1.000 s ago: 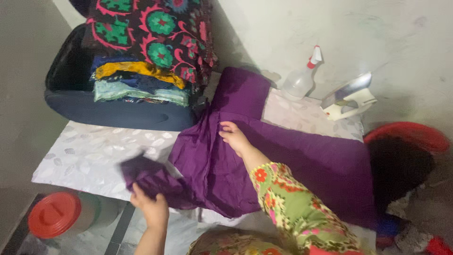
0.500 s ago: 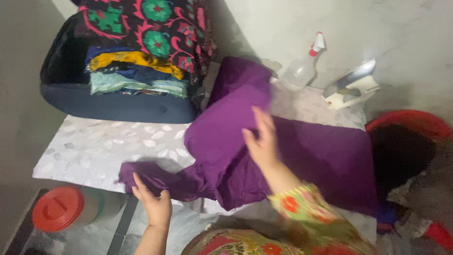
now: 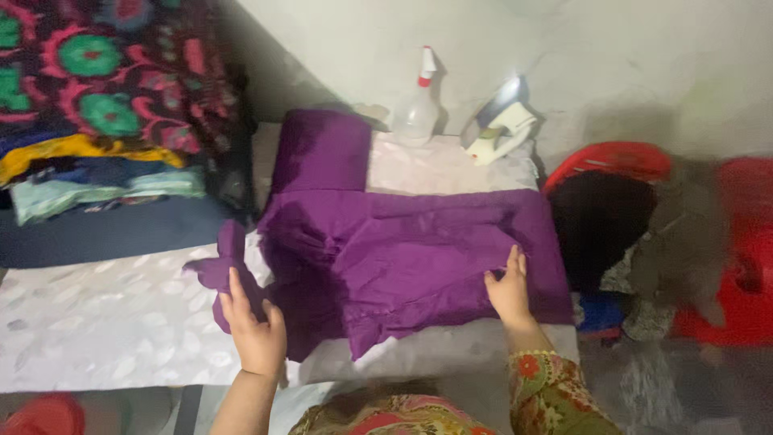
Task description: The person folds a purple garment on a white patterned surface, smoothing and aligning the fabric before folding it into a compact shape. They then move to a pile of mixed laundry on a yellow chair and sort through the items.
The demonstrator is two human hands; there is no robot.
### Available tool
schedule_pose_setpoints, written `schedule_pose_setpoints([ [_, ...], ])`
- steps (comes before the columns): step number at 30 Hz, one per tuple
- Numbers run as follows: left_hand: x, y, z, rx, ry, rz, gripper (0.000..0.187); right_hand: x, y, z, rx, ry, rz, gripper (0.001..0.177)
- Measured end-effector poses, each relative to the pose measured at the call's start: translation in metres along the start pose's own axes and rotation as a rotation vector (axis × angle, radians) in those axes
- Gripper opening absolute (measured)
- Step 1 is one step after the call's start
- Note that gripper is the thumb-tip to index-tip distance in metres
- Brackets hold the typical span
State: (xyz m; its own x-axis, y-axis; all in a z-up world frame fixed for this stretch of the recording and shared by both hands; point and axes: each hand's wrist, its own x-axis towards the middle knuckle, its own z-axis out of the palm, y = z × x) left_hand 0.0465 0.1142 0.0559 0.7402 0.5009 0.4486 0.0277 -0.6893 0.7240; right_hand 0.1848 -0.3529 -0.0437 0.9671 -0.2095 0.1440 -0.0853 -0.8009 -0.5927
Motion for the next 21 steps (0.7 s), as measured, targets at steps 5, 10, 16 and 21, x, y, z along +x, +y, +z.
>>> schedule_pose_setpoints([
  [5,-0.003,0.058,0.046,0.147,-0.229,0.179,0.08,-0.004,-0.009,-0.039,-0.051,0.101,0.121,0.096],
  [10,-0.008,0.144,0.101,0.028,-0.563,0.579,0.076,-0.001,0.004,-0.082,0.081,0.075,0.198,0.095],
  [16,-0.043,0.202,0.179,0.188,-1.099,0.858,0.066,0.006,0.066,-0.078,-0.391,0.283,-0.103,0.071],
  [21,-0.093,0.211,0.215,0.4,-1.202,1.034,0.032,0.025,0.047,-0.075,0.821,-0.731,0.512,0.055],
])
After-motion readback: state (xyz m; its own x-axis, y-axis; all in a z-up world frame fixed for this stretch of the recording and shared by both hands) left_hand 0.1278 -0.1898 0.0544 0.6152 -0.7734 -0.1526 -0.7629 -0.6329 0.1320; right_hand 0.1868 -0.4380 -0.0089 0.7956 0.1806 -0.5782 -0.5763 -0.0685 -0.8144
